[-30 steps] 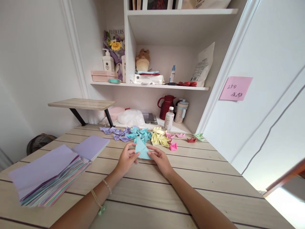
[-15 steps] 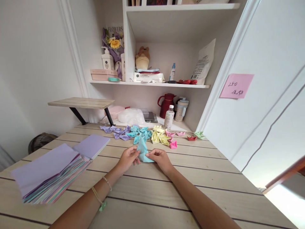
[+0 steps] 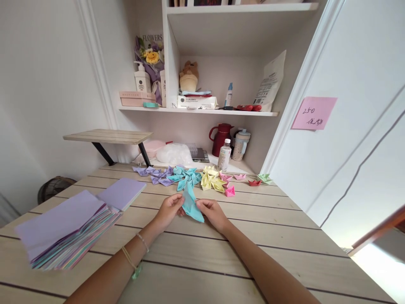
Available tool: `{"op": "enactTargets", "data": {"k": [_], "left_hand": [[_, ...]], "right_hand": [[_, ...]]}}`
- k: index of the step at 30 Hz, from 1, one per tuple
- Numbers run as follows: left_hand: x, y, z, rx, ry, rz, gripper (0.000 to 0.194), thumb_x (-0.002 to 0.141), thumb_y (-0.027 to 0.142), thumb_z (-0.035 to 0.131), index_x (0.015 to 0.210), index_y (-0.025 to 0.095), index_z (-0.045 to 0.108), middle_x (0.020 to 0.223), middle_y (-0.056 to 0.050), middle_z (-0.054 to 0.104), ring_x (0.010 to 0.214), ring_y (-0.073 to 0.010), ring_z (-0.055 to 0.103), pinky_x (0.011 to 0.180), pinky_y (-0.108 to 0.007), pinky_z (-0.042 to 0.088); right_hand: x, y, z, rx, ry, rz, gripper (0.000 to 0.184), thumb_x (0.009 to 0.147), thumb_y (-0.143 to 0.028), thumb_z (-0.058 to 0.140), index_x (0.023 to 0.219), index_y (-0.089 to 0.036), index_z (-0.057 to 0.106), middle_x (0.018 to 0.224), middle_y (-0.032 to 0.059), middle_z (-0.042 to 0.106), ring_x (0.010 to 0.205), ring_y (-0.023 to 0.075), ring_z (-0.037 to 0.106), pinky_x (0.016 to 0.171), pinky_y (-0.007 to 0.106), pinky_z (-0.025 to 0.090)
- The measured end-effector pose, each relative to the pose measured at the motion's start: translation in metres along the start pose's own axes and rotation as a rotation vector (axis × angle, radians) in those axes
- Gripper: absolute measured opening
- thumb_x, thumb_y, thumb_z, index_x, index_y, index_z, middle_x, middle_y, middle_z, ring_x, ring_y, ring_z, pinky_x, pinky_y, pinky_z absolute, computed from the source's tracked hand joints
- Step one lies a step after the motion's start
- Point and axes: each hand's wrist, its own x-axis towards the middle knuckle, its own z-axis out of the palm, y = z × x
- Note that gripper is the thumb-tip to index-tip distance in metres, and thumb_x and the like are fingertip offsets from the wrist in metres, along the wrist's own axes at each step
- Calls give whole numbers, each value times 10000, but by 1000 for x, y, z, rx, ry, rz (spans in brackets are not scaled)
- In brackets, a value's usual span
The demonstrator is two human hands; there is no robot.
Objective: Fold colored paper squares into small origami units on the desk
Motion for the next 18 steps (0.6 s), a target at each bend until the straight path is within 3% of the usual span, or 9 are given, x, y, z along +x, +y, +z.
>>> {"op": "enactTargets", "data": {"k": [5,11,15,18], "left_hand": [[0,3,0,4,48,4,326,669,413,658,820,127,621,527,16,574,444,-85,495,472,-201,391],[-3,4,2,-24,-6,-49,291,663,397,672,756,127,615,588,9,577,508,-90,520,510,-198,415],[-4,3,2,-37,-59,-77,322,660,412,673,791,122,625,600,-7,595,526,-101,535,540,-213,431],[-4,4,2,-60,-80,-82,322,660,413,676,783,119,628,603,-15,602,528,-101,541,542,-214,432]], "right_hand": [[1,1,1,-27,78,-1,294,668,-439,661,703,-148,686,646,9,622,564,112,486,579,251,382],[1,2,0,18,164,26,278,554,-377,758,527,-152,597,518,-23,562,479,88,435,499,233,334],[2,2,-1,66,130,10,370,633,-400,704,468,-150,487,432,-66,413,430,53,321,452,208,252],[2,3,-2,83,80,28,348,670,-408,669,515,-150,493,470,-56,439,443,56,351,463,203,282]]}}
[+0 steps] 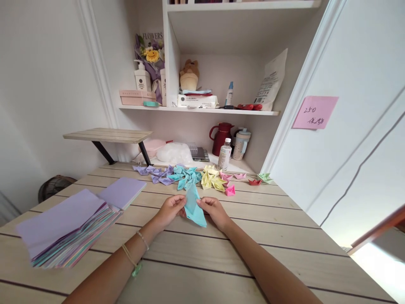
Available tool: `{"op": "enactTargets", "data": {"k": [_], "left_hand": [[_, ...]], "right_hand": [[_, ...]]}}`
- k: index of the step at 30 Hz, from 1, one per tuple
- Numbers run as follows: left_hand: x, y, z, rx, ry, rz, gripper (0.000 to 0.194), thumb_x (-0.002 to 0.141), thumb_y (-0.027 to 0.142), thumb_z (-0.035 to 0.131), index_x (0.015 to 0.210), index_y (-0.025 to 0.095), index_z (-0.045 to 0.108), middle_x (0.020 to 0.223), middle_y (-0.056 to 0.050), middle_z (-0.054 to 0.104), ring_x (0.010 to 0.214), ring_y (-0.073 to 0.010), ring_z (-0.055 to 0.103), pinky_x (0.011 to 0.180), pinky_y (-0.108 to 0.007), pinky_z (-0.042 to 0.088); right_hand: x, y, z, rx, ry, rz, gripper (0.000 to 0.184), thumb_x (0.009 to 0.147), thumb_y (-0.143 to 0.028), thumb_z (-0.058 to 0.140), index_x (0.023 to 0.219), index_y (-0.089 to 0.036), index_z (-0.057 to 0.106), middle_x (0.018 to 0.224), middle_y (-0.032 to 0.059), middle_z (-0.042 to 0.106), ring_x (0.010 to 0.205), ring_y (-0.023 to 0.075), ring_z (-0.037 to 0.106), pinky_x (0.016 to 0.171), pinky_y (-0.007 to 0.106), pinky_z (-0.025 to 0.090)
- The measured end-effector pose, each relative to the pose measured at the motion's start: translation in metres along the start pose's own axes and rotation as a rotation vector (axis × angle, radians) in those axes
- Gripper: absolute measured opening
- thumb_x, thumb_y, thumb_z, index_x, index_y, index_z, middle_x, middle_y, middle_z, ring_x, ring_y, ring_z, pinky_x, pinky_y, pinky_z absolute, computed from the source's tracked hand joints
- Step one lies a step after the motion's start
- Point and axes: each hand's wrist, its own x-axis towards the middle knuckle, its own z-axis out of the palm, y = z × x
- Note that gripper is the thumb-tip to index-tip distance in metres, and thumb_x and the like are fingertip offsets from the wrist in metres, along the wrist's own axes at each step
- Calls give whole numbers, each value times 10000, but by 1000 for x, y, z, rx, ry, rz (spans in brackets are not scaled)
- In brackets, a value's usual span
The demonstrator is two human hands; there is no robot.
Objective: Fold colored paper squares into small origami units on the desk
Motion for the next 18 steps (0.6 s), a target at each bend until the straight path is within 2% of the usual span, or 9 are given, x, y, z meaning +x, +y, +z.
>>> {"op": "enactTargets", "data": {"k": [3,5,7,11,16,18], "left_hand": [[1,0,0,-40,0,-13,342,676,433,657,785,110,634,600,-26,606,508,-100,544,515,-213,426],[2,-1,-1,-65,25,-26,361,673,441,657,811,108,642,605,-28,610,496,-95,544,504,-212,425],[4,-3,-1,-72,49,-37,368,659,433,672,837,111,648,596,-20,608,487,-89,540,500,-209,426],[7,-4,-2,-41,61,-66,379,659,438,670,840,106,645,572,-18,604,483,-101,558,494,-215,442],[6,-1,0,-21,100,-102,411,670,484,639,825,103,635,623,-44,637,503,-121,593,503,-235,477],[5,1,2,5,75,-103,394,661,467,653,811,102,636,629,-48,647,519,-131,604,516,-242,487]], "right_hand": [[0,1,1,-27,0,-9,246,645,-365,688,731,-169,565,572,-32,539,497,87,460,505,211,360],[0,1,2,-80,-26,-27,376,616,-316,708,941,-198,560,662,-13,595,559,119,524,545,232,407],[-1,0,2,-141,-66,-56,442,627,-307,690,1035,-207,553,724,6,622,607,143,554,582,256,436],[-2,-1,1,-267,-47,-139,248,712,-336,590,886,-172,656,722,14,629,635,155,550,605,270,439],[-2,1,0,-292,-22,-147,200,719,-283,560,831,-166,677,709,7,628,647,159,542,602,264,433],[-1,1,1,-304,4,-150,192,691,-254,572,828,-166,674,712,7,628,659,165,542,610,267,435]]}}
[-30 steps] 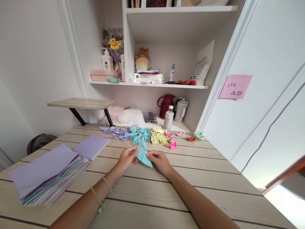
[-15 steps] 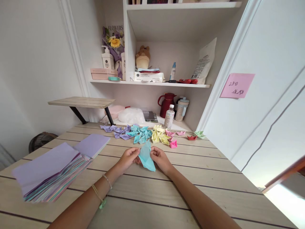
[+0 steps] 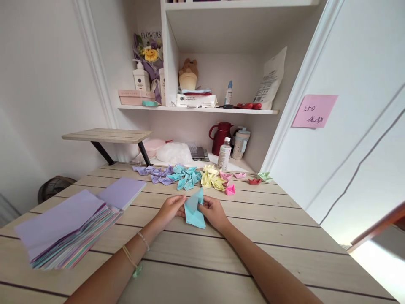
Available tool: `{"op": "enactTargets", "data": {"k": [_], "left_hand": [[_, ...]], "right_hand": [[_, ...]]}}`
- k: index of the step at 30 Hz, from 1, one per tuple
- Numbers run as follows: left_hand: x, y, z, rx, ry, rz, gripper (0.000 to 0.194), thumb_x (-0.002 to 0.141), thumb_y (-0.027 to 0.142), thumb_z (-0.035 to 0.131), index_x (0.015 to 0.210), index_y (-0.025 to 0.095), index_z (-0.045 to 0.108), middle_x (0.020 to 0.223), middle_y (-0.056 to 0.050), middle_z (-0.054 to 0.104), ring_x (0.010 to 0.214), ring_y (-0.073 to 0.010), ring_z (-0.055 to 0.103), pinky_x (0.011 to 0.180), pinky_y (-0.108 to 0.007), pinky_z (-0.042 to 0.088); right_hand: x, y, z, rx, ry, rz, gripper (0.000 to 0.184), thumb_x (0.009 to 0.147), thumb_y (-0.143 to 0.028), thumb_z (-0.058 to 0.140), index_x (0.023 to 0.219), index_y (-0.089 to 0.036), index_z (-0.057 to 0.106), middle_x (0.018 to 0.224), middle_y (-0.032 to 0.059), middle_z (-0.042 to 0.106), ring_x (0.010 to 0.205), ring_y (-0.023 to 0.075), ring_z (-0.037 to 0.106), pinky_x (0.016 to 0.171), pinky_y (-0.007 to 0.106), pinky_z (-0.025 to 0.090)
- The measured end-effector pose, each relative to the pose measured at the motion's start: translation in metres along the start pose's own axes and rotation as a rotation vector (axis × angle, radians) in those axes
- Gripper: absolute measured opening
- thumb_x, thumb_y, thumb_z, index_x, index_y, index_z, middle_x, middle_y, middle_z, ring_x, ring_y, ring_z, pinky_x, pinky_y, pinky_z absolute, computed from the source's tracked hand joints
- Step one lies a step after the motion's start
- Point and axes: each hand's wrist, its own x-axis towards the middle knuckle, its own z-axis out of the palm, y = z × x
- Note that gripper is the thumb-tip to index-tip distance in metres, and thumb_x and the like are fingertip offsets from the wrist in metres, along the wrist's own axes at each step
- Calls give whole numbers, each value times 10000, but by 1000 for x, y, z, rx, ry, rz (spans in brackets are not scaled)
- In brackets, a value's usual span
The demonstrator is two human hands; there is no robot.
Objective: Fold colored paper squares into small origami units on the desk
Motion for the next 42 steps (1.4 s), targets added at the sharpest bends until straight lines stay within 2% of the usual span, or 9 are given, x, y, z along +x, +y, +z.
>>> {"op": "enactTargets", "data": {"k": [6,12,18,22,26,29,32,38,42], "left_hand": [[-9,5,6,68,-110,-47,392,653,463,660,796,98,640,639,-66,675,573,-167,643,594,-281,511],[-11,11,7,46,-87,-110,398,647,471,665,821,113,651,720,-89,697,599,-181,659,618,-295,513],[-11,13,0,15,-93,-75,336,614,357,730,852,128,664,767,-78,696,668,-162,647,645,-270,499],[-9,10,-2,56,-78,-41,414,571,299,766,925,123,642,708,-65,687,657,-161,639,614,-253,479],[-6,5,-2,42,20,33,479,576,316,761,983,128,593,710,-63,686,606,-155,631,578,-242,461],[-5,4,-2,5,84,73,546,571,340,760,1028,157,525,699,-44,681,557,-155,624,531,-234,441],[-5,5,-2,-6,43,92,488,570,338,758,964,169,525,675,-19,670,528,-135,605,496,-208,407],[-2,5,-6,37,146,145,319,548,330,764,762,120,654,714,-64,690,636,-160,614,600,-245,443],[-1,4,-8,37,69,97,355,542,347,765,797,114,682,780,-88,702,691,-181,625,648,-273,459]], "right_hand": [[1,2,3,-261,105,-32,101,609,-170,580,671,-161,659,605,-24,582,553,131,471,541,236,382],[-3,0,3,-347,72,-134,140,654,-142,522,599,-165,649,547,-30,536,534,124,460,530,226,361],[-1,1,0,-6,-38,-20,226,696,-261,560,853,-203,712,793,37,687,718,205,599,694,337,472],[1,2,-4,188,-90,91,245,623,-304,673,831,-180,711,756,54,698,660,186,622,684,346,486],[0,1,-7,287,-157,163,284,565,-278,735,825,-167,703,712,51,695,663,183,633,691,344,487],[1,2,-6,263,-80,167,262,565,-296,732,795,-171,708,668,38,686,662,189,629,680,340,486],[2,4,-6,230,34,153,250,555,-301,736,768,-172,708,645,27,675,625,176,610,652,323,482],[1,0,-4,219,-51,166,268,550,-334,760,755,-174,698,681,17,661,637,151,577,651,294,471],[2,-1,-2,233,57,154,279,627,-407,709,735,-158,643,615,-3,603,556,111,517,543,240,433]]}}
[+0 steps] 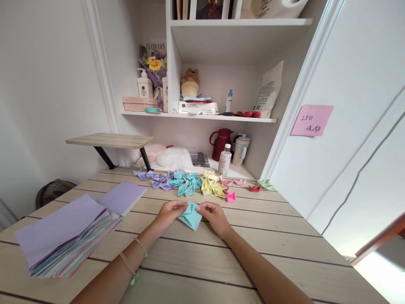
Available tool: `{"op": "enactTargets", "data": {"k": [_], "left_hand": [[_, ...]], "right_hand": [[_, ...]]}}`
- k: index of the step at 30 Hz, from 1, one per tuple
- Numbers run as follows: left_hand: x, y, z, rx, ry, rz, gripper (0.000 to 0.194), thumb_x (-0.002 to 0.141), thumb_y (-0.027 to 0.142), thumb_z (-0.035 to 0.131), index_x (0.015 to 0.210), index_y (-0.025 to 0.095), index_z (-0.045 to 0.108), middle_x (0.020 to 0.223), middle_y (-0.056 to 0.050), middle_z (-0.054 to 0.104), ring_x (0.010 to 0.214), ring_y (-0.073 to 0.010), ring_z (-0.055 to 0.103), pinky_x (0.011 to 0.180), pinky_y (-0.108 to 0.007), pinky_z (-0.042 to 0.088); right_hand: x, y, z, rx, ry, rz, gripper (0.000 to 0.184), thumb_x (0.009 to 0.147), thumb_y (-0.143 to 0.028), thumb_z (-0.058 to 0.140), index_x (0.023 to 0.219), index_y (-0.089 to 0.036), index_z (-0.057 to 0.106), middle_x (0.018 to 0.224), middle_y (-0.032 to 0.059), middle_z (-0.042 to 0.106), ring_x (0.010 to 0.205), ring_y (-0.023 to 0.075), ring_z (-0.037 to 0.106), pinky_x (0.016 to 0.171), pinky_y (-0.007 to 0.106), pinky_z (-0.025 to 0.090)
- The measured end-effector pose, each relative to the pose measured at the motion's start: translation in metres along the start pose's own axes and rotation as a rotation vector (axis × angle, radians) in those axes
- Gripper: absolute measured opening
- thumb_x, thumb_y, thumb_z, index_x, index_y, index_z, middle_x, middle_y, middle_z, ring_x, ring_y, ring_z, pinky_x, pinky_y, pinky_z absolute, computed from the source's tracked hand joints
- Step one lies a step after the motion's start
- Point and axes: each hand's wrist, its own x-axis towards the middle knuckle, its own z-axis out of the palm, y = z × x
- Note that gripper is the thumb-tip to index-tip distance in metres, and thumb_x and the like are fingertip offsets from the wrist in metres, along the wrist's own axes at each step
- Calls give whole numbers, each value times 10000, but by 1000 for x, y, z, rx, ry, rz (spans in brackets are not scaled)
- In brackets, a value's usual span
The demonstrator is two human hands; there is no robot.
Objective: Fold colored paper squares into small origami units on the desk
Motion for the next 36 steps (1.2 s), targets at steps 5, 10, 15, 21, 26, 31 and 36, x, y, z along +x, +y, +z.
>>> {"op": "enactTargets", "data": {"k": [5,10,15,21,26,31,36], "left_hand": [[-2,1,3,-7,-75,-42,381,592,397,728,840,112,671,784,-80,691,665,-162,616,619,-262,458],[-3,4,4,-32,-41,83,345,548,268,773,817,143,598,758,-43,672,657,-138,614,640,-244,459],[-3,5,2,11,7,147,313,572,255,755,803,145,575,752,-32,658,684,-133,609,668,-242,462],[-5,-1,3,141,-114,133,500,476,192,796,928,138,590,863,-64,667,782,-185,614,707,-278,470],[-1,-1,-2,287,-21,247,257,675,345,659,809,129,624,725,-35,651,681,-148,595,628,-232,445],[0,-4,-3,281,-36,182,300,722,410,592,854,140,585,570,9,598,453,-104,533,468,-211,415],[0,-8,3,156,-68,152,347,689,390,634,914,143,543,672,-27,635,571,-146,621,562,-260,490]], "right_hand": [[2,1,-2,36,65,-67,313,644,-407,707,802,-187,551,494,-69,464,443,73,402,422,190,312],[3,3,-3,-34,16,-65,275,656,-411,689,782,-170,647,621,-5,573,531,100,469,483,220,363],[3,7,-3,-109,-49,-30,494,556,-371,763,998,-181,653,750,20,645,651,152,553,602,275,443],[3,5,-5,-289,70,-115,470,618,-443,701,1002,-174,674,938,76,670,779,206,579,693,315,463],[1,4,-2,-356,86,-80,398,691,-496,619,876,-157,710,648,31,650,569,155,537,530,255,419],[-1,-1,1,-530,101,-247,336,727,-484,590,699,-170,706,649,40,608,616,155,533,561,247,408],[-2,-4,1,-513,-43,-247,382,803,-473,497,687,-168,698,660,42,607,618,150,550,587,250,430]]}}
